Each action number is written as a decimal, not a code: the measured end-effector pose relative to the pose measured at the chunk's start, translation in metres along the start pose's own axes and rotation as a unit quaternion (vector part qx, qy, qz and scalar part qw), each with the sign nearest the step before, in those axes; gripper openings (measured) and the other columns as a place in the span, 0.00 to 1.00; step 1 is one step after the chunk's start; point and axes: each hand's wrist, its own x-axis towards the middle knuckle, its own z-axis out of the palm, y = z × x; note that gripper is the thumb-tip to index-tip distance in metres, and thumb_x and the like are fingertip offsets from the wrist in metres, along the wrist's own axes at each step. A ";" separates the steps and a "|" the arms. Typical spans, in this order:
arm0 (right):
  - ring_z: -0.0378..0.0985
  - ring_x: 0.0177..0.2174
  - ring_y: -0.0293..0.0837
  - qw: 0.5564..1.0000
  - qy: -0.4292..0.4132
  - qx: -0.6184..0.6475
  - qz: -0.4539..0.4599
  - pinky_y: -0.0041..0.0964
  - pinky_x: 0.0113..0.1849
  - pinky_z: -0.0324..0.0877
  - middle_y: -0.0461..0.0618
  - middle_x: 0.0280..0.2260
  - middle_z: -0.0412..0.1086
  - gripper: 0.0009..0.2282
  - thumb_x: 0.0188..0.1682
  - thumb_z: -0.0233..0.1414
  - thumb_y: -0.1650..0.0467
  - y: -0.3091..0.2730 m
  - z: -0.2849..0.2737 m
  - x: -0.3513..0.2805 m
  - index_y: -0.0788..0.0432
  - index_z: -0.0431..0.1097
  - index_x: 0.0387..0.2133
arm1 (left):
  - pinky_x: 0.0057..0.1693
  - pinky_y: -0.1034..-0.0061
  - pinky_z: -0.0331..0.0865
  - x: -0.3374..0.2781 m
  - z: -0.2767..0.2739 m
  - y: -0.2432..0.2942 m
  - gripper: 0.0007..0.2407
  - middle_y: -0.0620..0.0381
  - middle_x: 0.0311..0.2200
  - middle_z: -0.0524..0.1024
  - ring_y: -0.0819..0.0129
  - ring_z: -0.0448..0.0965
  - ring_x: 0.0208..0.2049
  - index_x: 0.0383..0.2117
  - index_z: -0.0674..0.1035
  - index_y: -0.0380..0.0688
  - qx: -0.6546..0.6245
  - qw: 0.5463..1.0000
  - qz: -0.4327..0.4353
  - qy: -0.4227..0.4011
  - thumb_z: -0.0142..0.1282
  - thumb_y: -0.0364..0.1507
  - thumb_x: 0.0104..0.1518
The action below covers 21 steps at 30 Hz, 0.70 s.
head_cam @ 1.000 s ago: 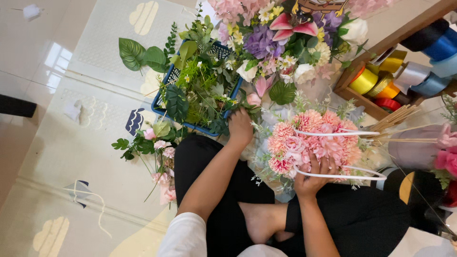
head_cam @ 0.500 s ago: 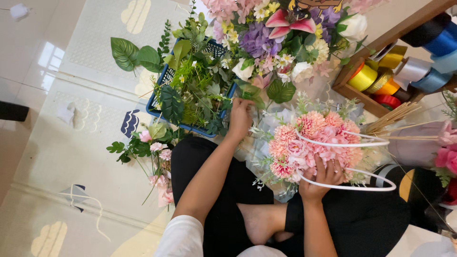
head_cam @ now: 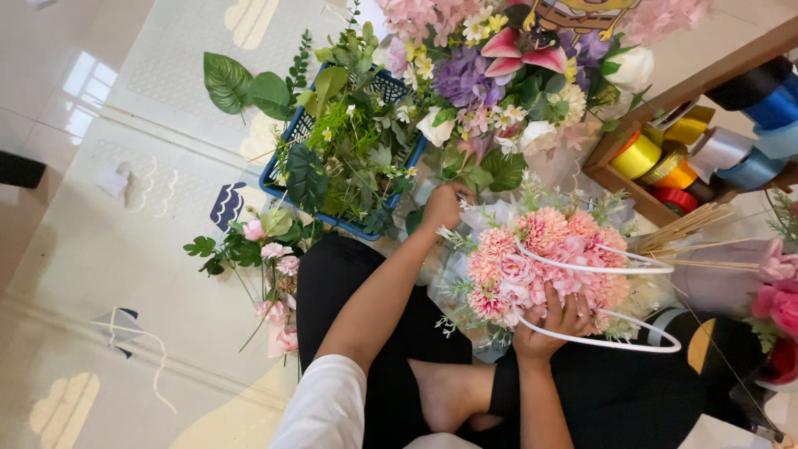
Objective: The person assembles a floral gift by picking artificial flowers and leaves from containers on the floor and inserting them into a pink carnation bouquet inside a white gift bag.
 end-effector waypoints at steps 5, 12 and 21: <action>0.63 0.46 0.63 1.000 0.011 0.004 -0.005 0.54 0.45 0.51 0.59 0.38 0.63 0.16 0.48 0.39 0.65 -0.005 0.001 0.003 0.58 0.71 0.43 | 0.51 0.56 0.67 -0.031 -0.025 0.026 0.17 0.50 0.40 0.75 0.46 0.72 0.45 0.42 0.76 0.54 -0.040 0.996 0.069 -0.037 0.59 0.36 0.44; 0.61 0.47 0.63 1.000 0.012 0.003 0.003 0.55 0.47 0.50 0.58 0.39 0.63 0.15 0.46 0.40 0.67 -0.001 0.003 -0.004 0.58 0.70 0.42 | 0.50 0.65 0.68 0.000 0.005 -0.007 0.13 0.54 0.35 0.78 0.55 0.75 0.43 0.38 0.79 0.59 -0.111 0.988 0.058 -0.095 0.61 0.34 0.44; 0.62 0.46 0.62 1.000 0.009 0.022 0.008 0.56 0.47 0.50 0.58 0.39 0.63 0.16 0.46 0.41 0.67 -0.001 0.002 0.000 0.58 0.71 0.43 | 0.37 0.83 0.71 0.015 0.018 -0.021 0.16 0.55 0.26 0.75 0.75 0.74 0.27 0.37 0.71 0.43 -0.349 0.929 0.123 0.000 0.66 0.25 0.43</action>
